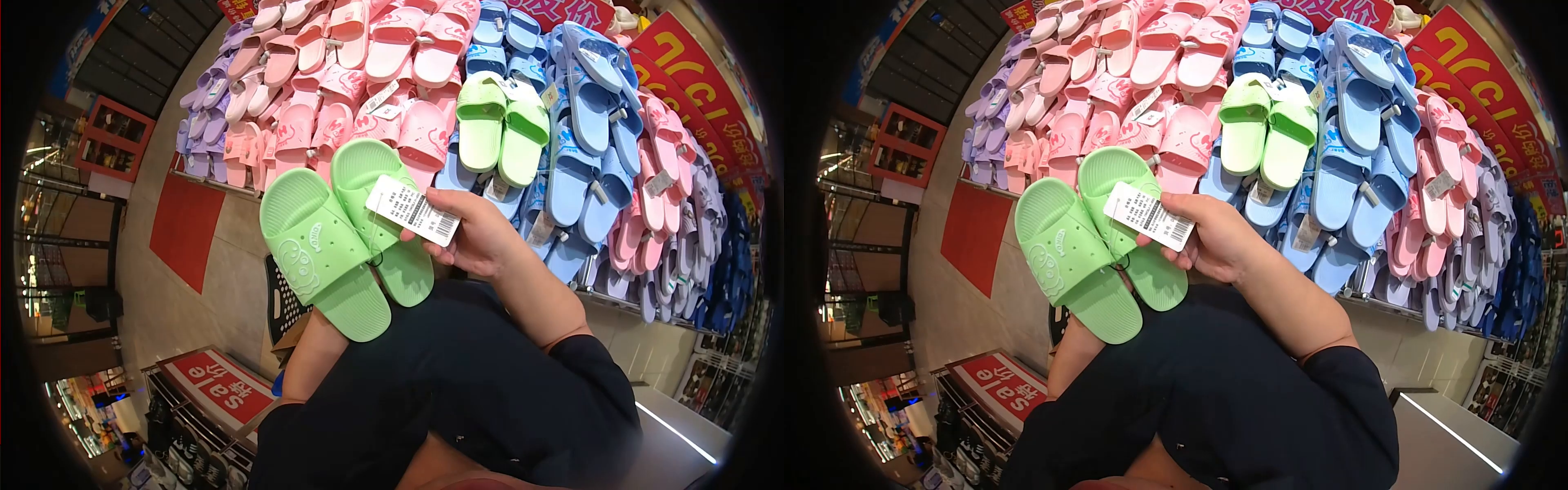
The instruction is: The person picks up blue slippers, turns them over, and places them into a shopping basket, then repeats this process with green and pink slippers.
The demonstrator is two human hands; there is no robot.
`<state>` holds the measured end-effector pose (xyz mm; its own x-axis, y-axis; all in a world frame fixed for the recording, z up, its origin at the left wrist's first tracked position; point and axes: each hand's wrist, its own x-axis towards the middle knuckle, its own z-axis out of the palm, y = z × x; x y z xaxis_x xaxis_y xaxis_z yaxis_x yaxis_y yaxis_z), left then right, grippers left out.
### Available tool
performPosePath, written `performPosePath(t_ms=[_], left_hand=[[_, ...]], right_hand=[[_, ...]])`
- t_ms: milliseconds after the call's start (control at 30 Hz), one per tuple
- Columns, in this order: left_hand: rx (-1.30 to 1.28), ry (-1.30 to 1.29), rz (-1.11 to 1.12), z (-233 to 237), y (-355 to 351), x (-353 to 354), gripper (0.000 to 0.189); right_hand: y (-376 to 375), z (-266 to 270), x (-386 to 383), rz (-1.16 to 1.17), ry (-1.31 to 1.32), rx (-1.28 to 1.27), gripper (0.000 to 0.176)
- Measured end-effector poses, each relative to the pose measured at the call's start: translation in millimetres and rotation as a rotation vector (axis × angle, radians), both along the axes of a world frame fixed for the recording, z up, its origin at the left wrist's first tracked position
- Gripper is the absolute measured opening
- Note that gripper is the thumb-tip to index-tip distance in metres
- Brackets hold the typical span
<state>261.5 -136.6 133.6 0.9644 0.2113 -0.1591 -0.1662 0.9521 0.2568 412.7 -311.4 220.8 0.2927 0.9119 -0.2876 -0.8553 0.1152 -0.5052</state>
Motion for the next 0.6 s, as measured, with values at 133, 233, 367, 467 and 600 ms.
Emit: performPosePath(t_ms=[133, 233, 367, 467, 600], left_hand=[[0.001, -0.001, -0.004, 1, -2, -1, 0.048], [0.003, 0.000, -0.005, 2, -4, -2, 0.048], [-0.002, -0.003, -0.006, 0, -6, -3, 0.047], [-0.005, -0.009, -0.011, 1, -7, -2, 0.047], [0.000, -0.033, -0.024, 3, -7, 3, 0.047]], right_hand=[[-8, -1, 6, -0.004, -0.183, 0.022, 0.042], [-3, -4, -1, -0.222, -0.776, 0.017, 0.055], [-6, -6, -6, -0.249, -1.078, -0.082, 0.063], [-9, 2, -9, -0.189, -1.163, -0.215, 0.059], [-11, -3, -5, -0.097, -1.201, -0.343, 0.052]])
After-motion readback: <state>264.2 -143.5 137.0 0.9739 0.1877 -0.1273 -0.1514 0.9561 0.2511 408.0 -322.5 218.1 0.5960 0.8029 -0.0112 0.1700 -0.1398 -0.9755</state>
